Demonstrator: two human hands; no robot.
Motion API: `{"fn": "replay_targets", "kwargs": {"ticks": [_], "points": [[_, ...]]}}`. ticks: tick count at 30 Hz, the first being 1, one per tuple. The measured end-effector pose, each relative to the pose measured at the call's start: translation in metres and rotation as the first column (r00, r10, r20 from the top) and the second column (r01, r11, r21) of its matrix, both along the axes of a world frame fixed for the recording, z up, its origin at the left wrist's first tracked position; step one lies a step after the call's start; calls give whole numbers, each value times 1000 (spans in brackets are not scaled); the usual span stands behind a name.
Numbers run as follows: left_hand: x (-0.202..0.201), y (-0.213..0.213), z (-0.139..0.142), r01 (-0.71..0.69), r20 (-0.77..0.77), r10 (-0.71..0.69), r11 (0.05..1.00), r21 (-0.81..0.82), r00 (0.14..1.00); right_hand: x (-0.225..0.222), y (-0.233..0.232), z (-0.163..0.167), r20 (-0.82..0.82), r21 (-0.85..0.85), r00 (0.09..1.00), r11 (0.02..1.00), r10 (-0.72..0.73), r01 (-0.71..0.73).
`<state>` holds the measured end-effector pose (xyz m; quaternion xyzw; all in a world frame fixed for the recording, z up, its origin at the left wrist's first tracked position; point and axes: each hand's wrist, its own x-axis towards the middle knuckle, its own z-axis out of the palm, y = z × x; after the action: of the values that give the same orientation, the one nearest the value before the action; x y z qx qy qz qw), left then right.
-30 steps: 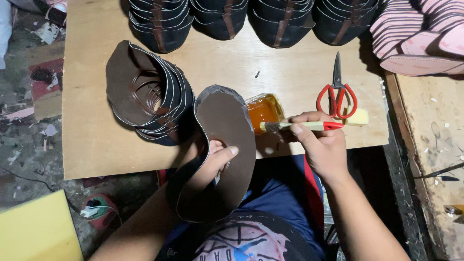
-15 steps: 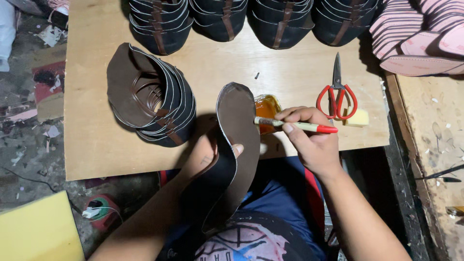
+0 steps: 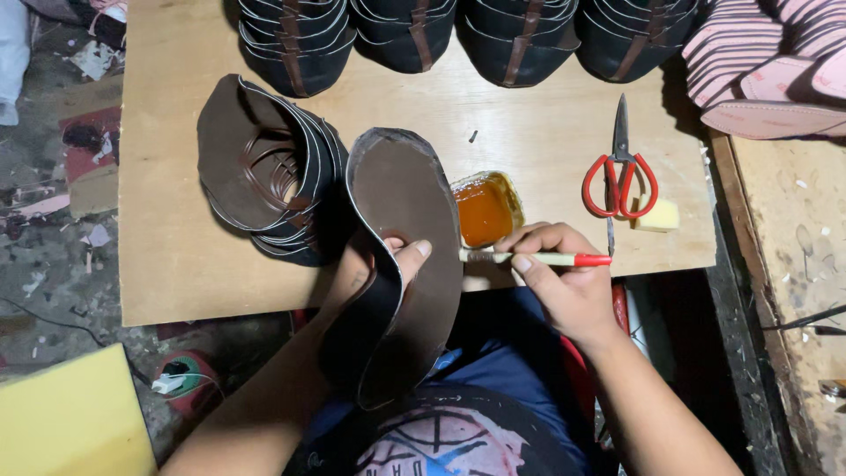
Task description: The person holds a shoe upper in one hand and uses a brush to apply adhesive from a container along the edge of the upper. They rotate the upper to reach different sections, then set it on the table and pick up the next upper to continue gluing.
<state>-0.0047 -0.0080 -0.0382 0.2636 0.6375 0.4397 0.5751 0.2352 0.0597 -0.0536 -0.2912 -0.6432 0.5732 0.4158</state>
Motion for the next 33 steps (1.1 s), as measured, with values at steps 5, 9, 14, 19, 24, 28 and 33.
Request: {"fn": "replay_targets", "kwargs": {"ticks": [5,9,14,19,24,28,33], "points": [[2,0,7,56,-145,-42,994,91,989,-2,-1,1,18,26,999,998,-51,51],[3,-6,16,185,-102,-180,981,50,978,-6,13,-1,-21,31,993,992,-120,120],[2,-1,16,149,-207,-128,985,88,970,-10,23,-5,-88,5,972,976,-217,218],[-7,10,0,144,-94,-156,982,-122,983,-9,12,-14,10,-155,963,951,-268,266],[-6,4,-14,44,-232,-48,999,-21,972,-11,-11,-24,35,-131,979,970,-201,204],[-6,3,-18,40,-242,-44,999,-19,969,-15,-17,-29,-48,-151,974,966,-221,212],[-4,2,-20,73,-186,-55,993,90,981,-15,-18,-30,-12,-3,986,986,-167,167]]}}
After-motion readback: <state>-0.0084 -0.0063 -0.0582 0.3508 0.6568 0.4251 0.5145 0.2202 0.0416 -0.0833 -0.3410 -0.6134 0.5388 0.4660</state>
